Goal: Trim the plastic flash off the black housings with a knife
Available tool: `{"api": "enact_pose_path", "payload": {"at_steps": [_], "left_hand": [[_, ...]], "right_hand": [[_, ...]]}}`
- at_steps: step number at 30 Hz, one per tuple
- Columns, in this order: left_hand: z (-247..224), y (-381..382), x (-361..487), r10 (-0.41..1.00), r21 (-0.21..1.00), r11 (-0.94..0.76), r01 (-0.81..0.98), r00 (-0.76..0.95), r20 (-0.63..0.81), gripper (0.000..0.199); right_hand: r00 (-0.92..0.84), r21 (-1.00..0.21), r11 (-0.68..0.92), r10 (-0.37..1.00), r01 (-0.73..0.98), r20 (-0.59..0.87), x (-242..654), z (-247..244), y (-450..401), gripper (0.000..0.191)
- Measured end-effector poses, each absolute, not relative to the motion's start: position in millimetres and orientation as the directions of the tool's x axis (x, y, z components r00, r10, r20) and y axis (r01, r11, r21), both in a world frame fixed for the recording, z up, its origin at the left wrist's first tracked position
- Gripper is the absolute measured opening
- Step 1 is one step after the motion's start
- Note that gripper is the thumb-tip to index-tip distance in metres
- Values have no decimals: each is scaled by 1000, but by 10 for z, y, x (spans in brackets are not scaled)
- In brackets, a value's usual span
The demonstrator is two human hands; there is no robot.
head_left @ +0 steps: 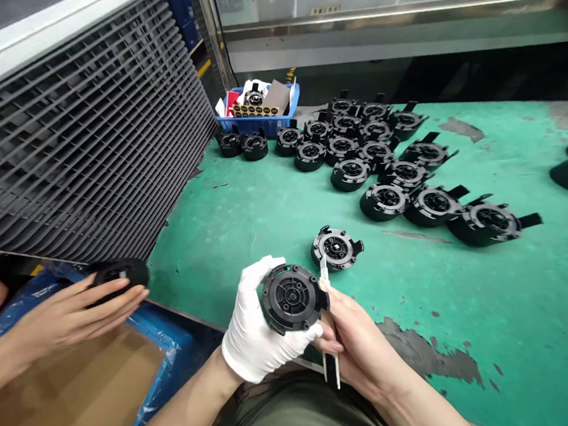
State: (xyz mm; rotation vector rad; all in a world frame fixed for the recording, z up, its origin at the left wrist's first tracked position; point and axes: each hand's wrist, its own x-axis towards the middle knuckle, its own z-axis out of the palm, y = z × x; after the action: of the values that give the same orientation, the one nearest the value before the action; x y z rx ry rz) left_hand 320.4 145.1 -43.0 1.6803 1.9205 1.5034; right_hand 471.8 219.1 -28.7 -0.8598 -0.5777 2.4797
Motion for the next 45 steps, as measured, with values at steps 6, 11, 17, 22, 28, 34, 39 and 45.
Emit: {"api": "enact_pose_path", "payload": {"at_steps": [6, 11, 17, 22, 28, 34, 39, 45], "left_hand": [[-372, 1455, 3240, 811, 774, -123, 621, -387, 439, 108], [-333, 1459, 3238, 819, 812, -122, 570, -405, 407, 105], [-307, 1457, 3195, 866, 926, -81, 370, -434, 249, 102], [-264, 1468, 3189, 875, 938, -81, 336, -426, 228, 102], [-281, 1467, 3195, 869, 941, -99, 323, -432, 240, 106], [-212, 1442, 3197, 881, 932, -120, 343, -396, 259, 101], [-154, 1424, 3168, 908, 939, -129, 319, -342, 241, 79], [-118, 1439, 3106, 913, 953, -64, 298, -368, 176, 58]], "right_hand": [[-705, -509, -818, 528, -270, -474, 4723, -260, 2180, 45], [-717, -443, -847, 502, -294, -484, 4702, -191, 2131, 49], [-767, -369, -883, 445, -291, -463, 4715, -90, 2073, 44], [-776, -322, -893, 437, -314, -455, 4726, -67, 2062, 41], [-769, -321, -882, 461, -344, -443, 4730, -88, 2050, 40], [-776, -436, -840, 499, -324, -385, 4734, -120, 2044, 34], [-760, -607, -719, 589, -338, -274, 4734, -187, 2049, 36], [-685, -793, -535, 695, -290, -219, 4791, -349, 2016, 35]]}}
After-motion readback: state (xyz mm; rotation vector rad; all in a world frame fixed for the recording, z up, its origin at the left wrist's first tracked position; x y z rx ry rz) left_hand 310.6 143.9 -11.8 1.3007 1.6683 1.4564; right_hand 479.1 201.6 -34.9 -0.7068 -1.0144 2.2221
